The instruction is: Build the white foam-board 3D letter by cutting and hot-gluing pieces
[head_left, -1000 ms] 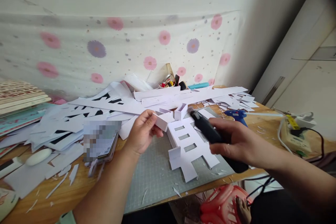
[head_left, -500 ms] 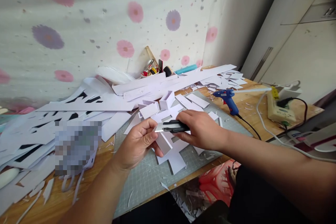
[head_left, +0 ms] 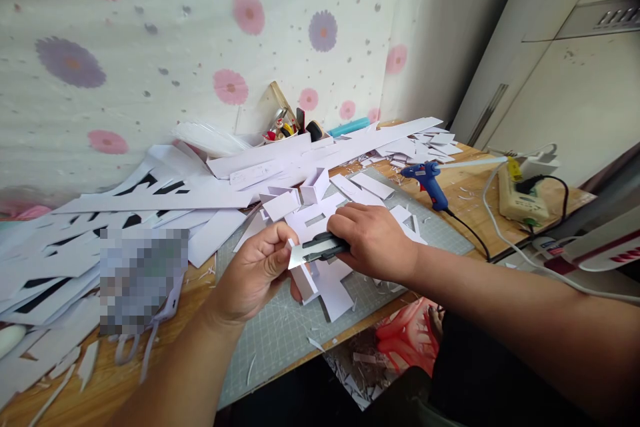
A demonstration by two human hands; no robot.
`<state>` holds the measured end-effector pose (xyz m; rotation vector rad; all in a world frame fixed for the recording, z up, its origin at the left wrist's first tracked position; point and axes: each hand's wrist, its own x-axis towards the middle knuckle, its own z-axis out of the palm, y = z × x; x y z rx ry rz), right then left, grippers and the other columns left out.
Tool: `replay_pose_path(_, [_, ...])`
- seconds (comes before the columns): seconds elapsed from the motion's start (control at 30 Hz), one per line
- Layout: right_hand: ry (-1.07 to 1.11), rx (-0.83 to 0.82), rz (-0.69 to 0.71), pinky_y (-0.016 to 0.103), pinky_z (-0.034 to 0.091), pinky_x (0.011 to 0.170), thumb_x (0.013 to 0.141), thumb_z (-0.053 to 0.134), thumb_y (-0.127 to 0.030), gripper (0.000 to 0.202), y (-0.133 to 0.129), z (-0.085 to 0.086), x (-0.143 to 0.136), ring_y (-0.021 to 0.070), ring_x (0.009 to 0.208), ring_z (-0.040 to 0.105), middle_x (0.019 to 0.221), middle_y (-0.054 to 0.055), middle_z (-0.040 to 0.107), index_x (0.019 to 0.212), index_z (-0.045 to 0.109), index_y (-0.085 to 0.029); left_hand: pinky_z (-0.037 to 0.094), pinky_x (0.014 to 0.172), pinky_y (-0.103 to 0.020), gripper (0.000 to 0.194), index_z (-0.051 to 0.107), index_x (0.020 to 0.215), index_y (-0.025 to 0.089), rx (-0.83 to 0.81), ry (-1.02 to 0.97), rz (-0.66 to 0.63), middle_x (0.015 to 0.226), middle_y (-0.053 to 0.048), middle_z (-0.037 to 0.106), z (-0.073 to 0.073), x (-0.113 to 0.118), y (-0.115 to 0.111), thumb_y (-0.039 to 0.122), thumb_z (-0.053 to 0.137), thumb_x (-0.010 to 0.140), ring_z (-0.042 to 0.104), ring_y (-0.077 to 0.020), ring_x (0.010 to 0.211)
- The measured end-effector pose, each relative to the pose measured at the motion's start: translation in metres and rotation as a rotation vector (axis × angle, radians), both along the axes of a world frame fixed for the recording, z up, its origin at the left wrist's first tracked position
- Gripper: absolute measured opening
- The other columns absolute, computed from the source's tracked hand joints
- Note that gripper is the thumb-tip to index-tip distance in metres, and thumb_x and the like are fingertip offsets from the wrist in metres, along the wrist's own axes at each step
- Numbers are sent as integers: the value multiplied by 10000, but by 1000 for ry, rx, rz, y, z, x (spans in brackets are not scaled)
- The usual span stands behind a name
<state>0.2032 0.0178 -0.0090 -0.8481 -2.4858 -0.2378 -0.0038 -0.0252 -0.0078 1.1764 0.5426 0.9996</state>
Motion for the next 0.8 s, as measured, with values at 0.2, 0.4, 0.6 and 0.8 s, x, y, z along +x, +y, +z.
replay_pose_path(0.2, [31,61,20,305,210,550,714,499,-143,62,-1,-1,1,165,623,465,689,17,581,733,507,-201,461,474,-151,184,586,812,154,35,-50,-5,572,-6,664,2,0,1,326,641,847,605,-93,488])
replay_pose_path(0.4, [54,83,37,300,214,553,686,485,-115,80,-5,-3,4,160,609,448,664,25,571,697,504,-192,465,434,-158,201,577,805,142,45,-53,50,615,-21,681,-2,1,1,325,653,835,600,-97,458])
replay_pose_path(0.6, [56,101,51,295,228,559,712,491,-98,89,-6,-4,9,156,609,453,647,25,558,686,517,-179,489,442,-169,222,559,809,141,44,-67,54,631,-24,686,-6,0,2,339,654,833,614,-102,469])
replay_pose_path(0.8, [39,81,55,297,246,562,656,495,-75,113,-7,-4,14,159,616,474,656,21,560,690,532,-176,497,433,-184,211,542,813,148,26,-87,43,655,-20,688,-13,0,2,330,647,841,621,-111,470])
